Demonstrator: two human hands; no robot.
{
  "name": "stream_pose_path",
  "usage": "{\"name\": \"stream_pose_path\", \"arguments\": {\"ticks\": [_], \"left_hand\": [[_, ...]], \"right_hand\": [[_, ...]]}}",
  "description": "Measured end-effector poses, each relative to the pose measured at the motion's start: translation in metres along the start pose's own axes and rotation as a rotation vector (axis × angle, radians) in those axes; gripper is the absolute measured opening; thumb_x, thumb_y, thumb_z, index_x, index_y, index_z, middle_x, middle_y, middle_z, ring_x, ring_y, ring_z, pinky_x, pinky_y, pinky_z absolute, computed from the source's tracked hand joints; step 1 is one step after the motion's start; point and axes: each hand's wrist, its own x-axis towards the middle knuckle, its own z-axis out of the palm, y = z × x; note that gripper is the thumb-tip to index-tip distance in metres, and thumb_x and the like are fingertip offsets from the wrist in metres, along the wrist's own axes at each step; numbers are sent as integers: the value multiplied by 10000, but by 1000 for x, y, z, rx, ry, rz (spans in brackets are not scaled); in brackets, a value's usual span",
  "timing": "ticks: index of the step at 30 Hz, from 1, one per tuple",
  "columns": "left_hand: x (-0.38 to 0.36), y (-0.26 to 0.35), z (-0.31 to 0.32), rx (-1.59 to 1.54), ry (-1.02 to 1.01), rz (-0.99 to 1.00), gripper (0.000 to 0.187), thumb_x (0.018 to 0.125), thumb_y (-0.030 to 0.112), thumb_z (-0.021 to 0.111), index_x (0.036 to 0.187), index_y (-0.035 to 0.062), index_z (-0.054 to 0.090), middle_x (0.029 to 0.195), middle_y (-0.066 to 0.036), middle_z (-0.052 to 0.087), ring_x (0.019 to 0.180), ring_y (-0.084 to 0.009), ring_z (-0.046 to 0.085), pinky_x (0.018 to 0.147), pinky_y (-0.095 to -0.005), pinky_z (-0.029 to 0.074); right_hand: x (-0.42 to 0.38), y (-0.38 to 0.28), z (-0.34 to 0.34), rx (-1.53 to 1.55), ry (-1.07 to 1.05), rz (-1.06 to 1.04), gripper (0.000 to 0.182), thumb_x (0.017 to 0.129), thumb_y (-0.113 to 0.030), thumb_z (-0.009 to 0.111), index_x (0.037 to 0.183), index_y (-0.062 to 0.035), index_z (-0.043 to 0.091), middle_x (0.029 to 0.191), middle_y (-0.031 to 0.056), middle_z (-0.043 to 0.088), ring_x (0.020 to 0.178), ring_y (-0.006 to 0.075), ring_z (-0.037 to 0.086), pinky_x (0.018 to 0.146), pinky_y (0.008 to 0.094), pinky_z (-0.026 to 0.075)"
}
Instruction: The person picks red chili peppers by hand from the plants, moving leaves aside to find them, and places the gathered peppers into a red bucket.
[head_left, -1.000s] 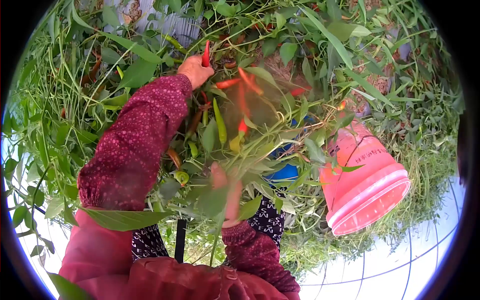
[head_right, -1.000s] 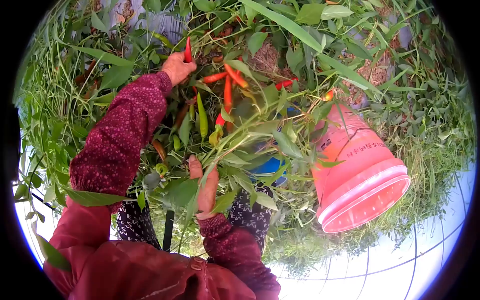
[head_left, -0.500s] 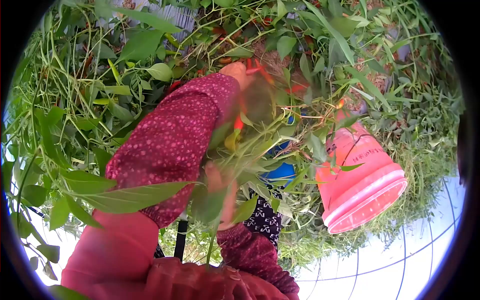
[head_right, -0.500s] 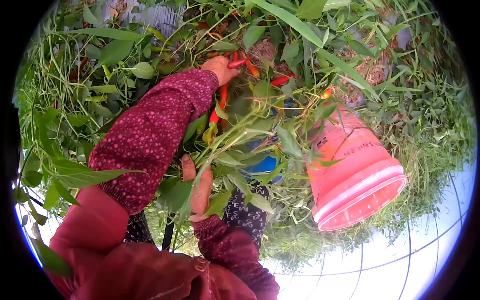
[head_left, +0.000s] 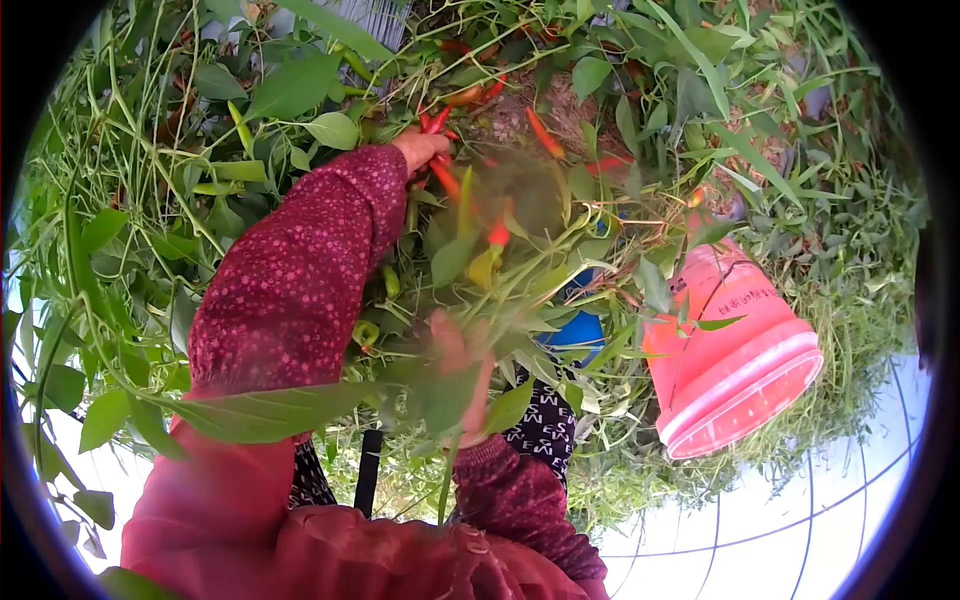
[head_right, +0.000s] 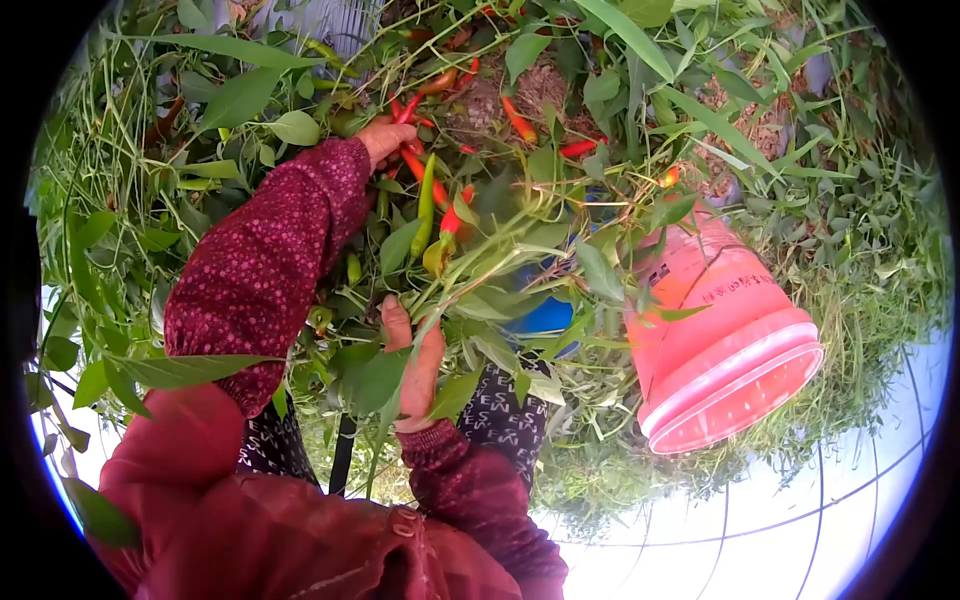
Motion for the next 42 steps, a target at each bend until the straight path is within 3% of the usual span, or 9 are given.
{"name": "stream_pose_path", "arguments": {"ticks": [2,8,11,24,25,28,32,37,42], "left_hand": [[2,-20,-15,-112,-16,-176,259,701,314,596,832,91,614,693,-2,558,590,-91,441,510,-285,356],[41,-50,-48,-271,210,-12,287,779,371,545,851,97,588,777,-14,576,614,-142,443,601,-333,382],[12,-48,-78,-248,125,64,281,783,357,543,870,93,588,790,-21,579,631,-148,454,612,-332,388],[-5,12,34,710,146,439,271,801,295,536,951,75,588,846,-51,591,704,-177,504,662,-332,417],[-1,14,42,766,150,436,271,803,290,536,957,73,588,851,-53,592,710,-179,508,666,-332,419],[11,20,59,888,137,383,272,807,276,534,976,69,588,864,-60,595,727,-186,519,677,-332,425],[27,19,59,975,113,342,275,813,256,532,1001,64,588,881,-70,599,749,-195,534,692,-332,434],[33,17,29,1014,36,399,282,820,233,529,1032,57,587,903,-81,604,777,-206,553,711,-332,445],[22,21,-19,1031,-114,489,291,827,209,527,1063,50,587,924,-93,608,805,-217,573,730,-331,456]], "right_hand": [[2,8,-13,11,-36,40,376,890,-158,553,1213,-20,417,1038,27,517,844,100,500,732,238,437],[-1,22,-27,-214,-154,2,500,957,-384,308,1386,-164,180,1332,119,391,1282,217,287,1028,365,266],[1,38,-36,224,-224,-35,499,954,-335,363,1383,-151,189,1313,126,402,1248,216,329,1025,364,271],[-4,-6,4,133,66,187,288,936,-263,459,1123,-48,496,1046,53,530,690,102,500,644,217,415],[-4,-7,4,-175,-27,-119,261,927,-232,484,1096,-34,503,1004,36,536,723,98,488,675,220,407],[1,-10,13,-127,41,-64,211,895,-158,548,1039,-5,526,895,-9,535,791,86,455,736,228,380],[-2,-6,10,-613,-38,-509,209,904,-156,530,1046,-2,519,905,-10,531,817,85,462,744,235,380],[-2,-22,19,-255,16,-84,213,903,-141,533,1062,1,516,909,-12,526,806,82,460,727,233,386],[3,-6,13,-161,-15,-94,277,897,-110,542,1136,14,476,896,-8,509,798,69,461,715,213,401]]}}
